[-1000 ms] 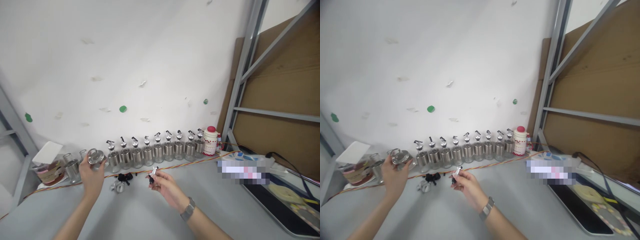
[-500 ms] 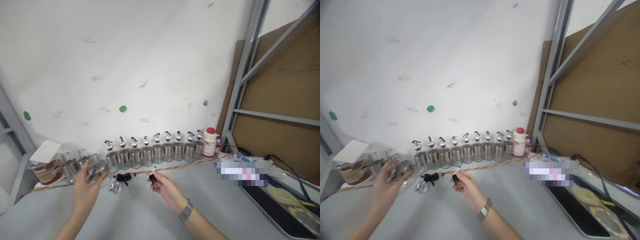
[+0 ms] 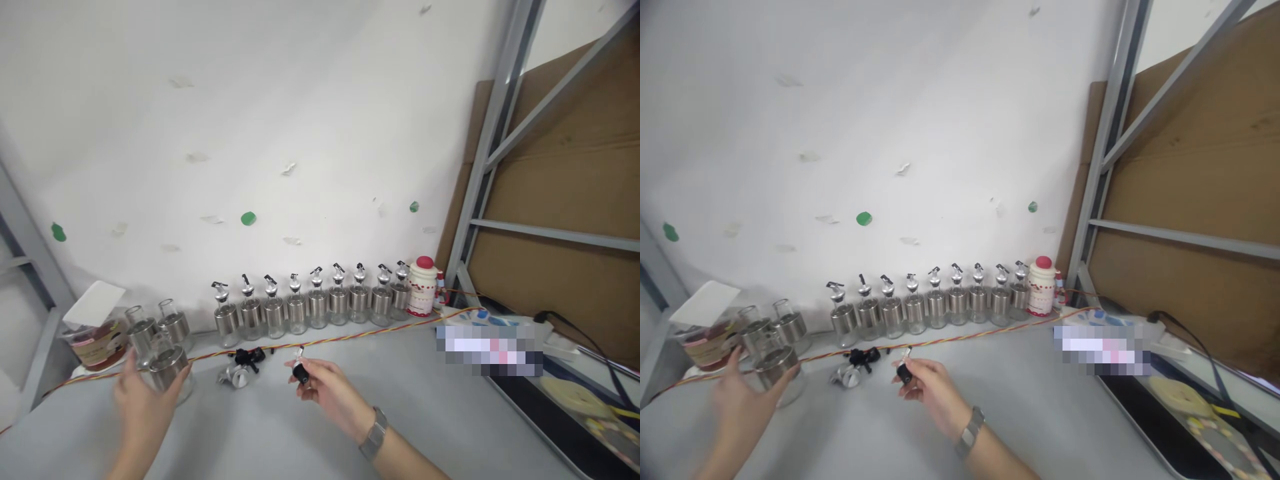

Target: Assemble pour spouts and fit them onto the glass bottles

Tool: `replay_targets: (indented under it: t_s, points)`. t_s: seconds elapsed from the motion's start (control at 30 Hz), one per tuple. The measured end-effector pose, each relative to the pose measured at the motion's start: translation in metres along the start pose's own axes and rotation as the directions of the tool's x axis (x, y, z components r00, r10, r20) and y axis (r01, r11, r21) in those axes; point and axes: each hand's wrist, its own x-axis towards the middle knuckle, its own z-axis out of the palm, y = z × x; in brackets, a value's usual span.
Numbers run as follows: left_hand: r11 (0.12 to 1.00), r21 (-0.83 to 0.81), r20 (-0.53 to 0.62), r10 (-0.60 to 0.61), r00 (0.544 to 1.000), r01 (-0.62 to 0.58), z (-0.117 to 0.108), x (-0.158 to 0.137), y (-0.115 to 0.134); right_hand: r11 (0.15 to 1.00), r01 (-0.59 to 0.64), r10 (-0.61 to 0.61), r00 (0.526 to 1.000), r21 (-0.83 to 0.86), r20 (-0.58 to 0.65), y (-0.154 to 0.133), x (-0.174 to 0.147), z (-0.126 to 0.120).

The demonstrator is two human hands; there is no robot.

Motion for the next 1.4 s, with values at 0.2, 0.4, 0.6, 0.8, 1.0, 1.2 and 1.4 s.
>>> replay_targets:
  t_s: [0.2,0.4,0.6,0.8,1.0,1.2,1.4]
  points:
    - [0.923,-0.375,0.437,0.253,0.863,-0.080,0.001,-0.057,0.059,0.949,0.104,-0.144,0.983,-0.299,-0.115,0.013,0.005,0.001]
    - [0.523,-0.383,0.917,0.120,0.380,0.762,0.044,-0.108,0.070,0.424,0.381,-0.460,0.872,-0.822,0.168,0.015,-0.013,0.008]
    - [0.357,-0.255,0.961,-0.011,0.277,0.899,0.048,-0.104,0.057,0.338,0.380,-0.324,0.906,-0.861,0.273,0.021,-0.016,0.010]
    - [0.428,-0.314,0.903,-0.141,0.406,0.848,0.036,-0.096,0.064,0.293,0.385,-0.354,0.894,-0.875,0.275,0.018,-0.017,0.011]
    - [0.389,-0.593,0.670,-0.247,0.700,0.705,0.027,-0.075,0.059,0.283,0.319,-0.434,0.884,-0.905,0.176,0.022,-0.012,0.006]
    - [0.363,-0.734,0.483,-0.314,0.817,0.574,0.028,-0.061,0.049,0.081,0.214,-0.317,0.932,-0.974,0.178,0.038,0.015,0.009]
    - [0.317,-0.737,0.508,-0.322,0.799,0.597,0.031,-0.059,0.044,-0.100,0.220,-0.256,0.937,-0.970,0.239,0.049,0.058,0.033]
